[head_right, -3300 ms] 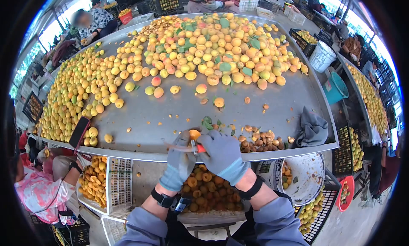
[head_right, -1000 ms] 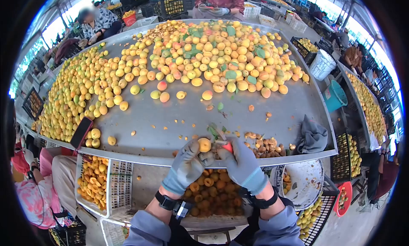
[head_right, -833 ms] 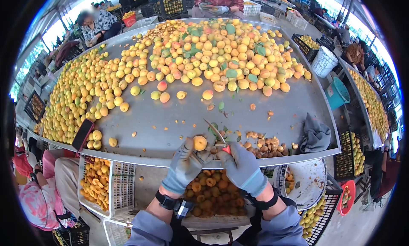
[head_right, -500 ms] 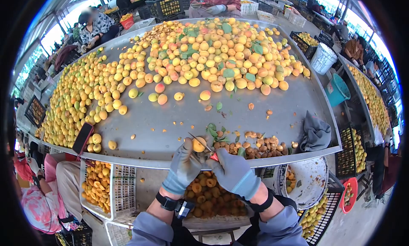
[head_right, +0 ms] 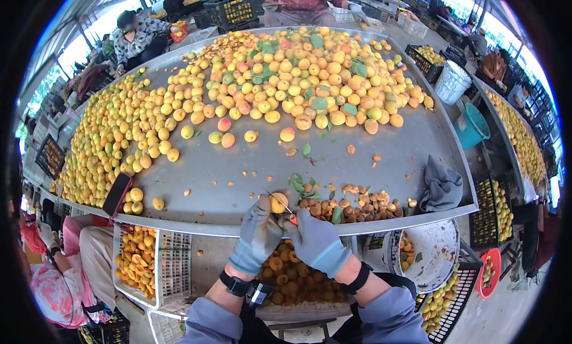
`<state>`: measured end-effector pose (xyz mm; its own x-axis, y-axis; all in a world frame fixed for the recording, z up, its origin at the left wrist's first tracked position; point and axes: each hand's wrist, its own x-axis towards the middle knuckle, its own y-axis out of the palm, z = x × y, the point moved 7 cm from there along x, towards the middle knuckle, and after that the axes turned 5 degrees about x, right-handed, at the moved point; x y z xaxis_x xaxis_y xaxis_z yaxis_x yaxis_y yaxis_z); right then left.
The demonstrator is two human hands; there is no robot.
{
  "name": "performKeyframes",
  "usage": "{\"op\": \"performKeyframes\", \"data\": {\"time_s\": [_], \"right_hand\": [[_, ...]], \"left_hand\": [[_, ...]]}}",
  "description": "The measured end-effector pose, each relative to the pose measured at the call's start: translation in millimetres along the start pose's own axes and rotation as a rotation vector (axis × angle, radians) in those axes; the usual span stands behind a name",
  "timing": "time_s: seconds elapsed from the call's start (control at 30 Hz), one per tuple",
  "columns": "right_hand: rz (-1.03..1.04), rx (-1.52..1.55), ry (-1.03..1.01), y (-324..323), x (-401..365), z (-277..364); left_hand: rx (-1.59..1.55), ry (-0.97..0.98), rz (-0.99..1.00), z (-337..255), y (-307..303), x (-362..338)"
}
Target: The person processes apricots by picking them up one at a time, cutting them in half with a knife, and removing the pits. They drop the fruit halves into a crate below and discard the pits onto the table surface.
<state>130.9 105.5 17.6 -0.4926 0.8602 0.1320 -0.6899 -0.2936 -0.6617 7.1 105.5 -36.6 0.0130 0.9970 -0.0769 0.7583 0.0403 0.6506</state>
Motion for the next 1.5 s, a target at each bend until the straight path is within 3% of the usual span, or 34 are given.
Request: {"op": "performKeyframes", "data": {"time_s": [0.2,0.33,0.4,0.8,0.93,1.0,1.2,1.33,1.4,1.5], "right_hand": [[-0.072,-0.014,-0.048,-8,2,-1],[-0.051,-0.102,-0.058,-8,-1,-2],[-0.036,-0.147,-0.053,-7,-1,-2],[-0.018,-0.176,-0.064,-10,-1,5],[0.0,-0.138,-0.074,-11,0,5],[0.003,-0.097,-0.062,-9,0,3],[-0.01,-0.073,0.006,-3,4,-2],[-0.048,-0.008,0.019,-3,4,-1],[-0.043,0.012,0.022,-2,3,-3],[-0.029,-0.035,0.009,-2,4,0]], "left_hand": [[-0.096,-0.135,0.033,-8,16,-4],[-0.048,-0.104,-0.026,-5,5,-2],[0.247,-0.004,-0.073,-15,-1,-1],[0.649,0.121,-0.083,-49,6,-2],[0.57,0.124,-0.1,-46,3,-2],[0.319,0.034,-0.124,-32,-1,-2],[0.242,-0.054,-0.176,-6,-9,0],[0.236,-0.08,-0.158,-19,-3,0],[0.461,0.018,-0.102,-31,-1,0],[0.523,0.06,-0.05,-36,0,3]]}}
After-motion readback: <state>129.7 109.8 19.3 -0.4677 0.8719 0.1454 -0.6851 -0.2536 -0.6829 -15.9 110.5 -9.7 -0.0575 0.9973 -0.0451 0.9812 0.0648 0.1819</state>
